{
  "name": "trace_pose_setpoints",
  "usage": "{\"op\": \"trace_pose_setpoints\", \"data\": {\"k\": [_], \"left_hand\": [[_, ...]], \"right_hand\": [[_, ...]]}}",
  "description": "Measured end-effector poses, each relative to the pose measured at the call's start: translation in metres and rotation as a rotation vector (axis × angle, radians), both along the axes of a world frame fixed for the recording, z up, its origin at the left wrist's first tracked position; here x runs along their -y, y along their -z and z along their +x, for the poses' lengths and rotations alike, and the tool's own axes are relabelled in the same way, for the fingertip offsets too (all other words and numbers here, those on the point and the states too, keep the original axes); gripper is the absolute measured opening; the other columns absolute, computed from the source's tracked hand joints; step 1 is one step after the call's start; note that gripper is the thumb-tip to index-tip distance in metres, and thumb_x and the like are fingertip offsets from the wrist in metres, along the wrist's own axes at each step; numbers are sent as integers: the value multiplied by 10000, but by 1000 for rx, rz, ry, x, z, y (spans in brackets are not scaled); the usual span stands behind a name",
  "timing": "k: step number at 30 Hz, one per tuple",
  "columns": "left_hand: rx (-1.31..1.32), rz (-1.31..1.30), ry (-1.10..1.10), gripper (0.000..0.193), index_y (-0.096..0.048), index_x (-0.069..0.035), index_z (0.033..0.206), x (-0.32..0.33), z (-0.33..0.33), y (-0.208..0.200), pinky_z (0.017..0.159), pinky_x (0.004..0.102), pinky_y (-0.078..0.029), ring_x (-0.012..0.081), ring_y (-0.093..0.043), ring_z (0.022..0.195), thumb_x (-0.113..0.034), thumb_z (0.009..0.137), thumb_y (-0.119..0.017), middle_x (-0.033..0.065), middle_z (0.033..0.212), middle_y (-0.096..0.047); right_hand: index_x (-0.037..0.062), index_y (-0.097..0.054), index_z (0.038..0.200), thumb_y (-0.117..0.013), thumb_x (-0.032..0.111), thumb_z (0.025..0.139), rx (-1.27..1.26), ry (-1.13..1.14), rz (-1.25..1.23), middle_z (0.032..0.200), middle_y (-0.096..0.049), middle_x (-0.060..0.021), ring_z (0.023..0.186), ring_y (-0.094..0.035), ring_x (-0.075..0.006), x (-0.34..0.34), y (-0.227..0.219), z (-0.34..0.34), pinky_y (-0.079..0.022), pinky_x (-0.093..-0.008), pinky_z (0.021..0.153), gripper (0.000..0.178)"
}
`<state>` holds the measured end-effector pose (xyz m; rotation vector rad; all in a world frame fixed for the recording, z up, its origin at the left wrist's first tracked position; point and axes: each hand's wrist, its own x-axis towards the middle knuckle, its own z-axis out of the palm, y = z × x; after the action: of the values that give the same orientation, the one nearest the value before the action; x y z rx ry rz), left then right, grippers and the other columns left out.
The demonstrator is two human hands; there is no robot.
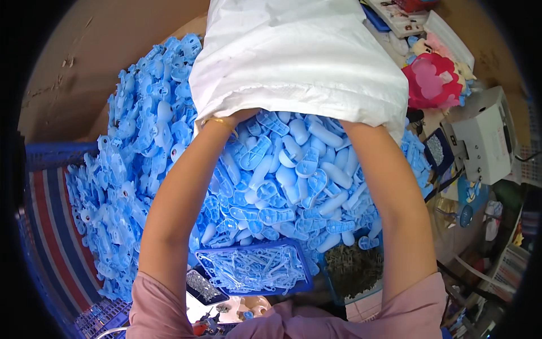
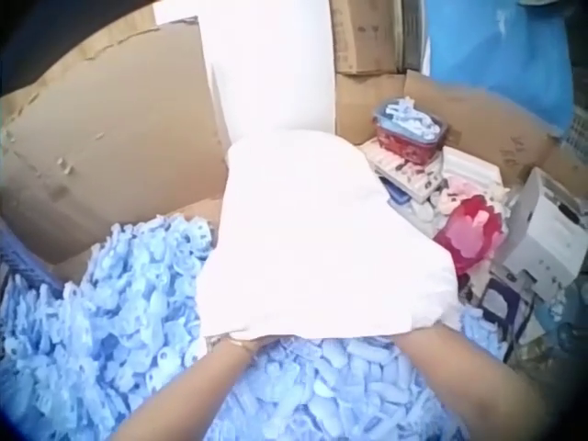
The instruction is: Assembling small blue plastic toy components using a handheld pneumatic tool and a stationary assembly machine.
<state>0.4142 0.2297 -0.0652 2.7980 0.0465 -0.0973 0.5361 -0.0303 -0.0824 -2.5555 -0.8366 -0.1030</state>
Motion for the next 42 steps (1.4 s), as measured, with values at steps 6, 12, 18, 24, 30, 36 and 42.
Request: {"op": "trace_pose_setpoints", "data": {"k": [6,12,18,24,30,36,42], "left_hand": [[-56,-154,66,465,-629,-145,1346,28,-54,-65,1093,392,-424,326,-560,1281,-348,935,-552,133,1408,-596],[-273,-234,133,483,-609,-141,1367,42,-85,-108,1059,376,-450,299,-585,1256,-322,922,-563,199,1330,-631],[52,-166,204,596,-534,-163,1453,32,-142,-101,1119,466,-394,390,-566,1275,-293,877,-615,205,1405,-584],[-309,-939,11,476,-557,-29,1383,-22,-147,-174,1022,386,-480,264,-635,1151,-223,959,-648,181,1310,-632],[110,-288,-535,897,-471,60,1440,-107,-73,-41,1035,350,-461,276,-544,1272,-502,823,-799,228,1396,-560],[-223,-853,-570,794,-565,48,1384,-105,-53,-33,1029,361,-464,259,-602,1209,-521,865,-756,169,1339,-630],[96,-841,-609,584,-689,72,1200,-107,-48,-65,859,320,-515,178,-649,984,-439,920,-717,137,1103,-725]], "right_hand": [[174,-416,1532,-509,561,967,-71,-73,46,1575,-394,-121,1430,-381,-296,-32,-92,-65,-311,-424,1181,691],[110,-612,1327,-605,447,842,-589,-341,-435,1230,-669,-177,1129,-631,-333,-35,-138,-96,-491,-415,1001,590],[54,-661,1266,-721,390,771,-380,-446,-387,1245,-666,-198,1123,-638,-376,23,-156,-146,-506,-438,961,601],[42,-693,1155,-744,277,883,-685,-329,105,1107,-716,-112,1076,-668,-210,61,-230,-137,-513,-339,914,363],[1,-635,1269,-640,428,976,-244,268,490,1114,-700,-118,1073,-641,-170,73,-122,-3,-495,-293,929,518],[-31,-589,1350,-625,637,915,-1010,233,45,1248,-667,-156,1144,-621,-204,73,-98,11,-467,-311,980,797],[-64,-661,1237,-609,702,890,-604,269,379,1103,-707,-125,1019,-661,-199,50,-110,41,-500,-309,886,842]]}}
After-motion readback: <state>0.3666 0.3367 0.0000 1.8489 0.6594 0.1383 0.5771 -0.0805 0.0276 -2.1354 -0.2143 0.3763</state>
